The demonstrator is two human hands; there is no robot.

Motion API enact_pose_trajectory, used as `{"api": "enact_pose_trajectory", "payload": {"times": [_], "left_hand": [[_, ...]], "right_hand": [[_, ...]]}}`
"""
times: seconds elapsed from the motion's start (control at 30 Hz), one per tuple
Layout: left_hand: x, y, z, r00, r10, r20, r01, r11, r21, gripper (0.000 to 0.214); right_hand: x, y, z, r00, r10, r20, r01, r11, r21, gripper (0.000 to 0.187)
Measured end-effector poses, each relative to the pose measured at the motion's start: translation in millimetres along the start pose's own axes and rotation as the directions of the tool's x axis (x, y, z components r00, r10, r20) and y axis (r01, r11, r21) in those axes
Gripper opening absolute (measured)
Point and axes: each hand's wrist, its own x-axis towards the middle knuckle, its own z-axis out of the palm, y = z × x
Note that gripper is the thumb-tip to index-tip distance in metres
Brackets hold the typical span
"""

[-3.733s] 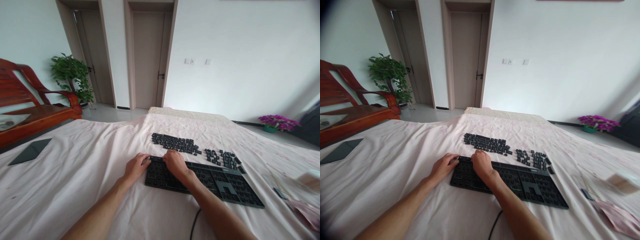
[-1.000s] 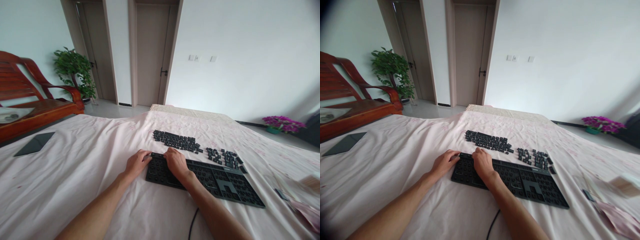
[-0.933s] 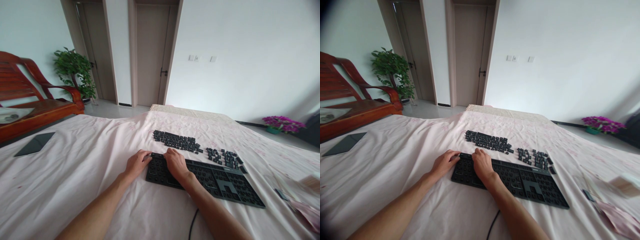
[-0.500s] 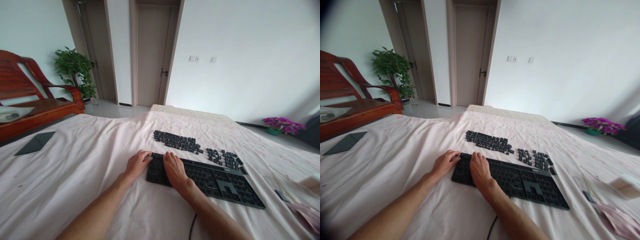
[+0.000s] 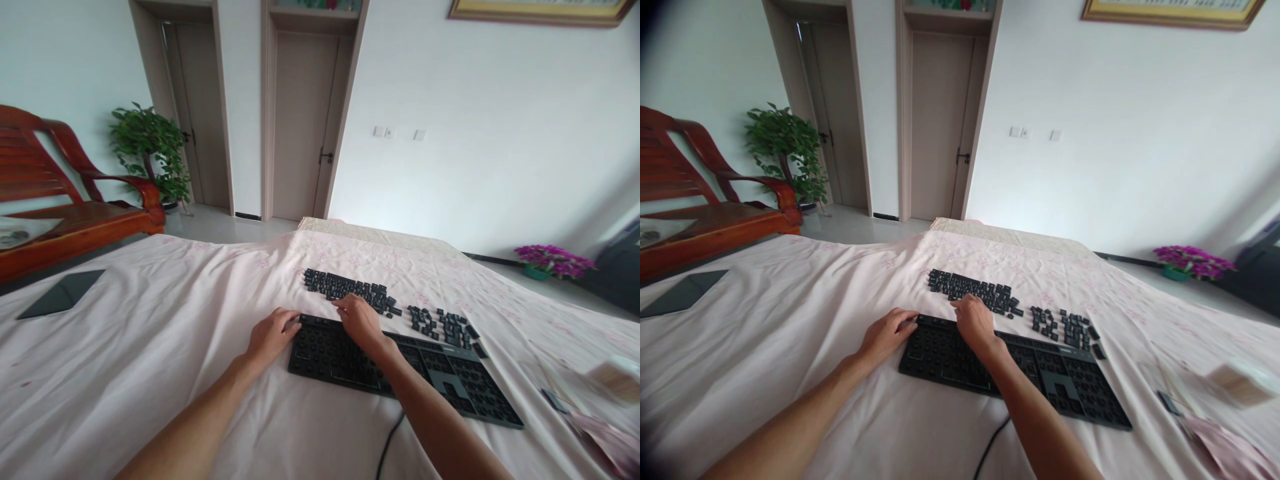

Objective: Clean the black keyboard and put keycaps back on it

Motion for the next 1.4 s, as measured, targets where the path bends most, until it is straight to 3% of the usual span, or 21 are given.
{"api": "enact_pose_trajectory", "payload": {"times": [0.23,0.43,0.63,0.87,1.4], "left_hand": [[0,2,-1.5,1.000,-0.011,-0.001,0.011,1.000,0.008,0.032],[0,4,-3.6,1.000,-0.025,0.017,0.025,1.000,0.003,0.033],[0,7,-6.2,0.999,-0.045,0.030,0.045,0.999,-0.005,0.033],[0,9,-6.8,0.998,-0.052,0.037,0.053,0.999,-0.006,0.033],[1,6,-3.6,1.000,-0.025,0.019,0.025,1.000,0.014,0.032]], "right_hand": [[41,-4,15,1.000,-0.004,-0.031,-0.004,0.967,-0.256,0.031],[59,-9,23,1.000,-0.022,0.017,0.026,0.956,-0.291,0.031],[55,-14,17,0.998,-0.030,0.060,0.044,0.966,-0.253,0.027],[45,-8,14,0.982,0.057,0.181,-0.028,0.987,-0.158,0.020],[37,-12,15,0.981,0.009,0.195,0.015,0.992,-0.122,0.022]]}}
